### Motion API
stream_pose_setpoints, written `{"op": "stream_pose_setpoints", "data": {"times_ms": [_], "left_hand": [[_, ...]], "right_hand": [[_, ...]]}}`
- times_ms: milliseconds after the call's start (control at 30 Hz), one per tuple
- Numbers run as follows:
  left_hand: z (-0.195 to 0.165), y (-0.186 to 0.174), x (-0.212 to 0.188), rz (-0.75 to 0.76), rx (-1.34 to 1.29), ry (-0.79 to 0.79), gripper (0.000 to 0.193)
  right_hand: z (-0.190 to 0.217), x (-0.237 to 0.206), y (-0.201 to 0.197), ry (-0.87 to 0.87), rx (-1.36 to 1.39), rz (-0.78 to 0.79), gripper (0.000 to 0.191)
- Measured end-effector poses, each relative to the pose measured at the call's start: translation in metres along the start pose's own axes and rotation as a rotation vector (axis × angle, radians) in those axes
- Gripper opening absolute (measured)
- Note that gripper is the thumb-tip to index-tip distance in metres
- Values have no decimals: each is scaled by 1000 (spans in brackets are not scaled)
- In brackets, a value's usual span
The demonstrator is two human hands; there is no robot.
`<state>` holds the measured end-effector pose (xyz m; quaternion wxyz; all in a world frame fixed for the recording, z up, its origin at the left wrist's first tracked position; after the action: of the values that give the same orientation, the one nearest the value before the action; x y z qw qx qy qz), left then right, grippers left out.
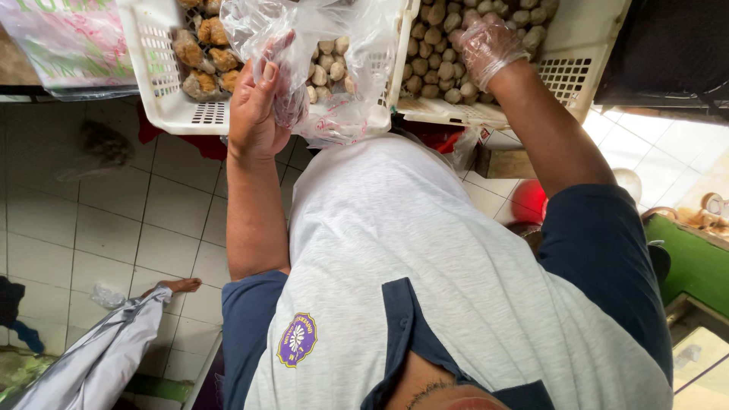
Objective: The person holds a clear plastic bag open with one hand and picks round meatballs one at a time from a plastic crate, placing them into the bag. They continue filling the bag from the crate throughout the episode, occasionally reaching deeper into the crate for more meatballs.
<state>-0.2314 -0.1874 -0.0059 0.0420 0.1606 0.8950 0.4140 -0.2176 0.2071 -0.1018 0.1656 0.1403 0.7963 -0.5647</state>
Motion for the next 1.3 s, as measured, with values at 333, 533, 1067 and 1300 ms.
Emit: {"op": "stream_pose_setpoints", "data": {"times_ms": [333,533,1067,1300], "left_hand": [[-3,-6,4,29,-19,16,49],[-1,-5,7,62,-48,13,49],[1,-8,2,-7,15,6,60],[-1,-6,5,11,-25,-9,53]], "right_hand": [[10,-28,-70,-1,317,87,31],[85,-83,-187,-748,1181,-26,31],[-49,-6,0,161,633,66,31],[-9,2,13,87,182,137,35]]}}
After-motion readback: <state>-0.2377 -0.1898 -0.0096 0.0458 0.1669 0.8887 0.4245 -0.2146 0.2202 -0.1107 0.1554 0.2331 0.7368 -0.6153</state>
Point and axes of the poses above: each hand's wrist, its own x-axis towards the middle knuckle, its own y-axis out of the palm, z = x × y, the point moved 6 cm from there along x, towards the middle knuckle, and after that the axes turned 12 degrees about y, right-handed, at the moved point
